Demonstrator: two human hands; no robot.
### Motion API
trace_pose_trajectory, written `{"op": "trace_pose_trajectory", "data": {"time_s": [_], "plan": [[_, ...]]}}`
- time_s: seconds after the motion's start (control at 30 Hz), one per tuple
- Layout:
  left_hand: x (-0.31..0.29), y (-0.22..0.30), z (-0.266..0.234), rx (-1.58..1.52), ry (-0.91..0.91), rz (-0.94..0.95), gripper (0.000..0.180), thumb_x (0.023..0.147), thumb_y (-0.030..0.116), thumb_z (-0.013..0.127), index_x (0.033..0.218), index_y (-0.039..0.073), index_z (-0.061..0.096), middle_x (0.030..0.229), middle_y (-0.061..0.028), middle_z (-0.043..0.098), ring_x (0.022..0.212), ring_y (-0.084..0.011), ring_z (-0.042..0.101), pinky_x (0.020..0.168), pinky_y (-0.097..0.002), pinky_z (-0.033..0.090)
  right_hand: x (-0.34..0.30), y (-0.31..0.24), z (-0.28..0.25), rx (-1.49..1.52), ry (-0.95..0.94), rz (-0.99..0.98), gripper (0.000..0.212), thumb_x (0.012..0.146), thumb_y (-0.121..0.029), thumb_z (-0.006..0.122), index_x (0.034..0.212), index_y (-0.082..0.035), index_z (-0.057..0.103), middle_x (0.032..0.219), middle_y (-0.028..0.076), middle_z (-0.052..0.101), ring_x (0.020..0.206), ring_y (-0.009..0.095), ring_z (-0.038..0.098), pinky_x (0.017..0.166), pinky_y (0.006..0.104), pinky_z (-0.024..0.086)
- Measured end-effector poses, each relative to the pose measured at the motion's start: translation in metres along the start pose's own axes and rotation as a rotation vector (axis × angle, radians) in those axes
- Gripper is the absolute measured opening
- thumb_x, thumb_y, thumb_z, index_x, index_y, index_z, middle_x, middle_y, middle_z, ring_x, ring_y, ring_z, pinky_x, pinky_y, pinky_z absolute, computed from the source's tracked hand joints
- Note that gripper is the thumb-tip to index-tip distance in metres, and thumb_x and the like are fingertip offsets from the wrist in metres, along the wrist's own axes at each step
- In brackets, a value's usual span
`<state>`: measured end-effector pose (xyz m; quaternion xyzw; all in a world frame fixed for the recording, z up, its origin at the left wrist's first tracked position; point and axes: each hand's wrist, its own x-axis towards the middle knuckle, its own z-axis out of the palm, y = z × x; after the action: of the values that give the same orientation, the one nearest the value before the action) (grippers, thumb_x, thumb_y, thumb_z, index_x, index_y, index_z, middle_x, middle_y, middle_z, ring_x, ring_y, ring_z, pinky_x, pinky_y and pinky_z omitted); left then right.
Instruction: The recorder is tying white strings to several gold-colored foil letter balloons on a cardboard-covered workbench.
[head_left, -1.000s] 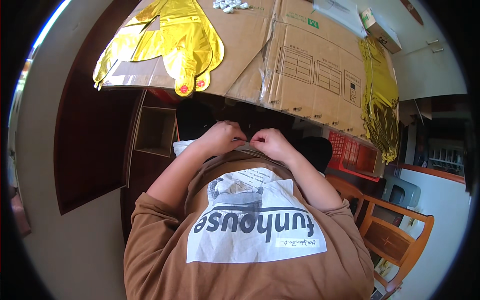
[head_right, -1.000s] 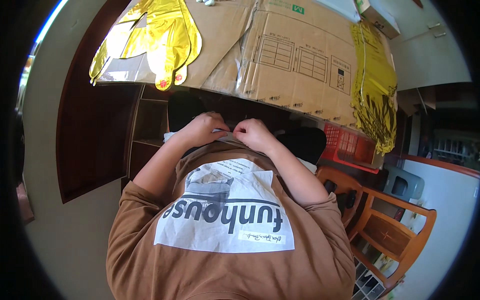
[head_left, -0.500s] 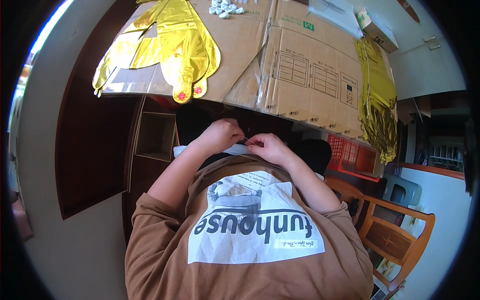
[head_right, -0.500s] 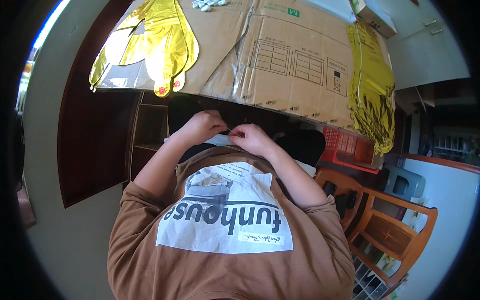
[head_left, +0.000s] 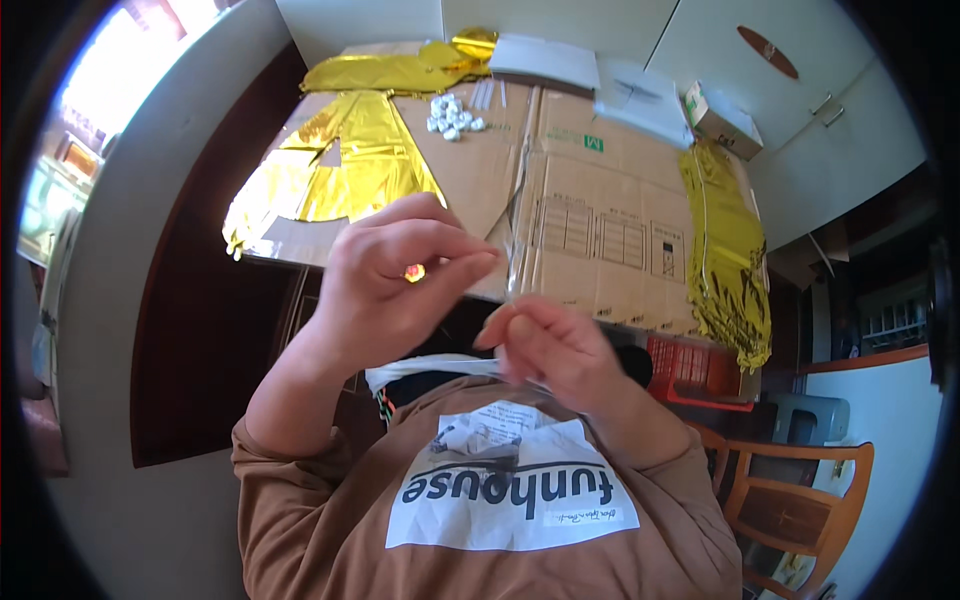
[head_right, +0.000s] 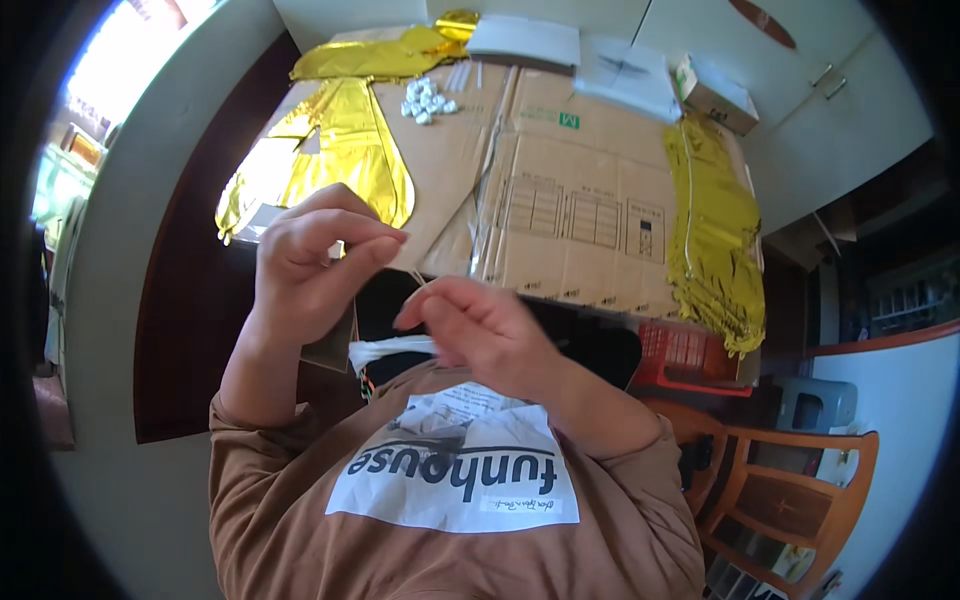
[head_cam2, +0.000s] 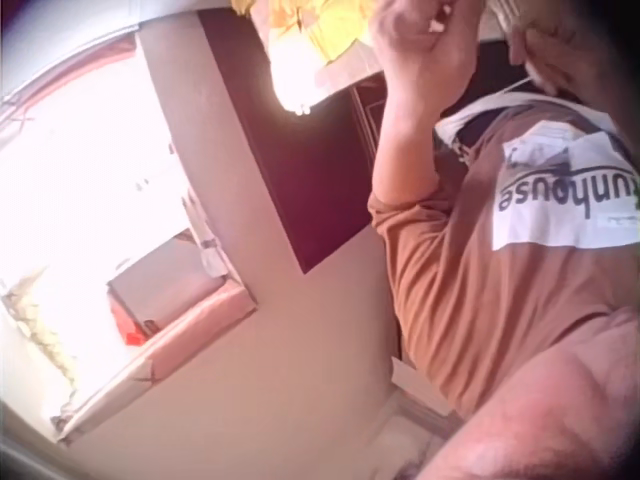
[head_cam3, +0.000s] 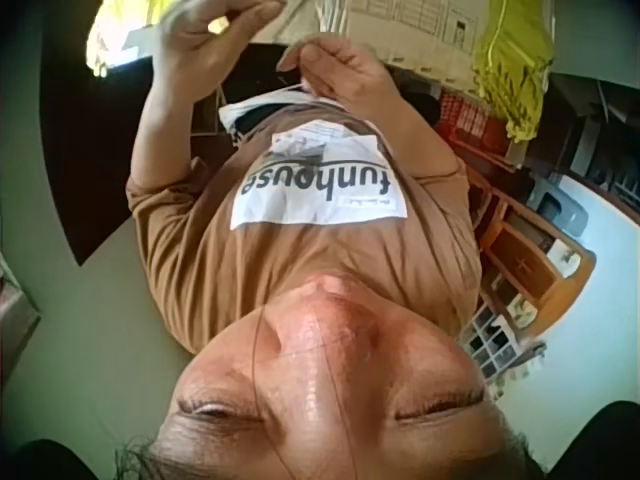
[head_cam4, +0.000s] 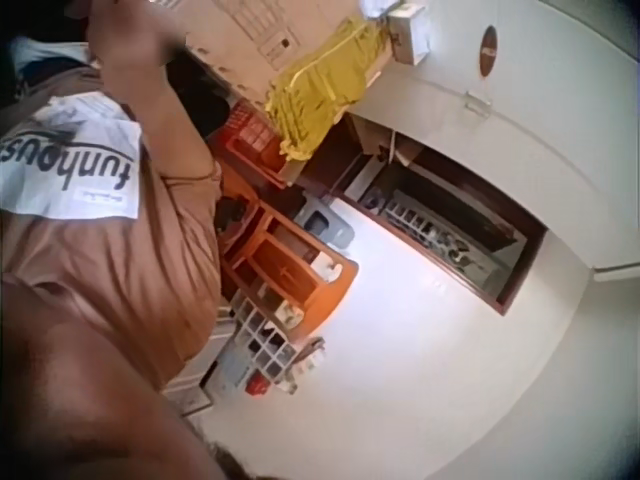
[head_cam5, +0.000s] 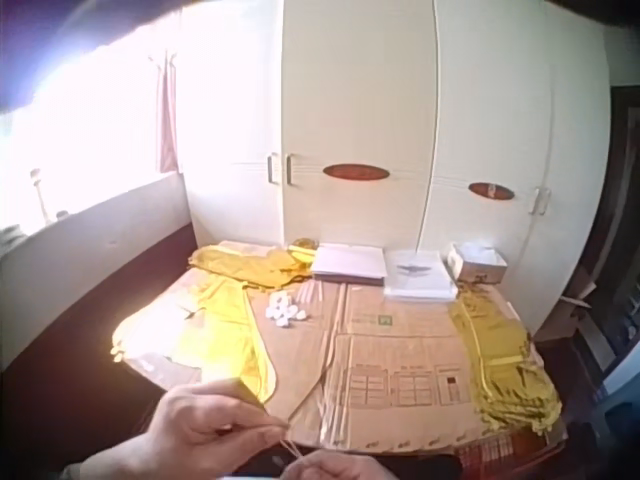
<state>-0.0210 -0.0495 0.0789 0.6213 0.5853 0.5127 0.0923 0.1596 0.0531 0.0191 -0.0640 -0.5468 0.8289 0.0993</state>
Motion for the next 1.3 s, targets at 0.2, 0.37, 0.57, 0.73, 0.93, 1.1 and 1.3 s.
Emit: {"op": "trace_pose_trajectory", "data": {"time_s": [0.2, 0.37, 0.57, 0.73, 0.93, 1.1, 1.3], "plan": [[-0.022, 0.001, -0.005, -0.475, -0.511, -0.243, 0.01, 0.085, 0.005, 0.067, 0.08, -0.002, 0.067, 0.076, -0.0079, 0.063, 0.075, -0.0144, 0.06, 0.067, -0.0275, 0.047, 0.011, -0.067, -0.02, -0.857, -0.017, -0.39, 0.011, 0.09, -0.012, 0.062, 0.095, -0.002, 0.063, 0.077, 0.009, 0.062, 0.069, 0.017, 0.061, 0.063, 0.0272, 0.048], [-0.004, 0.0, 0.017, -0.871, 0.482, -0.262, 0.011, 0.089, 0.001, 0.059, 0.096, -0.005, 0.066, 0.081, -0.0069, 0.062, 0.072, -0.0111, 0.054, 0.064, -0.0254, 0.043, 0.023, -0.014, -0.006, -0.948, -0.112, -0.519, 0.011, 0.084, -0.007, 0.065, 0.093, -0.001, 0.061, 0.075, 0.011, 0.06, 0.066, 0.025, 0.062, 0.061, 0.0324, 0.05], [-0.025, -0.017, 0.021, -0.356, -0.224, -0.014, 0.011, 0.082, 0.001, 0.068, 0.093, 0.001, 0.07, 0.073, -0.0091, 0.058, 0.067, -0.0199, 0.057, 0.062, -0.0302, 0.045, 0.029, -0.09, -0.008, -1.025, 0.04, -0.579, 0.006, 0.086, -0.008, 0.061, 0.083, -0.004, 0.059, 0.07, 0.012, 0.056, 0.061, 0.028, 0.058, 0.055, 0.0341, 0.047], [-0.013, -0.023, 0.001, -0.731, 0.396, -0.135, 0.014, 0.084, -0.003, 0.064, 0.097, -0.002, 0.07, 0.075, -0.0077, 0.059, 0.07, -0.0145, 0.057, 0.061, -0.0256, 0.043, 0.031, -0.043, -0.007, -0.998, -0.245, -0.411, 0.007, 0.089, -0.011, 0.057, 0.087, -0.004, 0.059, 0.075, 0.015, 0.058, 0.07, 0.033, 0.061, 0.062, 0.0395, 0.049], [-0.017, -0.014, 0.016, -0.53, -0.035, 0.055, 0.006, 0.084, 0.0, 0.065, 0.089, 0.0, 0.067, 0.074, -0.008, 0.058, 0.067, -0.0158, 0.057, 0.059, -0.0296, 0.044, 0.047, -0.069, -0.02, -0.999, -0.079, -0.463, 0.01, 0.086, -0.009, 0.063, 0.079, -0.003, 0.059, 0.07, 0.012, 0.059, 0.064, 0.027, 0.061, 0.059, 0.0342, 0.048], [-0.009, -0.033, 0.01, -0.119, 0.046, -0.07, 0.009, 0.081, -0.001, 0.067, 0.089, -0.001, 0.068, 0.075, -0.0082, 0.061, 0.067, -0.0169, 0.058, 0.06, -0.0282, 0.044, 0.035, -0.077, -0.002, -0.882, -0.208, -0.359, 0.009, 0.088, -0.013, 0.059, 0.084, -0.004, 0.061, 0.075, 0.013, 0.062, 0.069, 0.027, 0.064, 0.063, 0.0353, 0.049], [-0.008, -0.027, -0.008, -0.516, 0.349, -0.222, 0.006, 0.084, 0.0, 0.064, 0.089, -0.002, 0.069, 0.07, -0.0088, 0.057, 0.062, -0.0133, 0.052, 0.059, -0.026, 0.042, 0.04, -0.047, -0.008, -1.009, -0.257, -0.315, 0.008, 0.087, -0.01, 0.058, 0.084, -0.004, 0.061, 0.072, 0.013, 0.059, 0.067, 0.028, 0.062, 0.062, 0.0337, 0.049]]}}
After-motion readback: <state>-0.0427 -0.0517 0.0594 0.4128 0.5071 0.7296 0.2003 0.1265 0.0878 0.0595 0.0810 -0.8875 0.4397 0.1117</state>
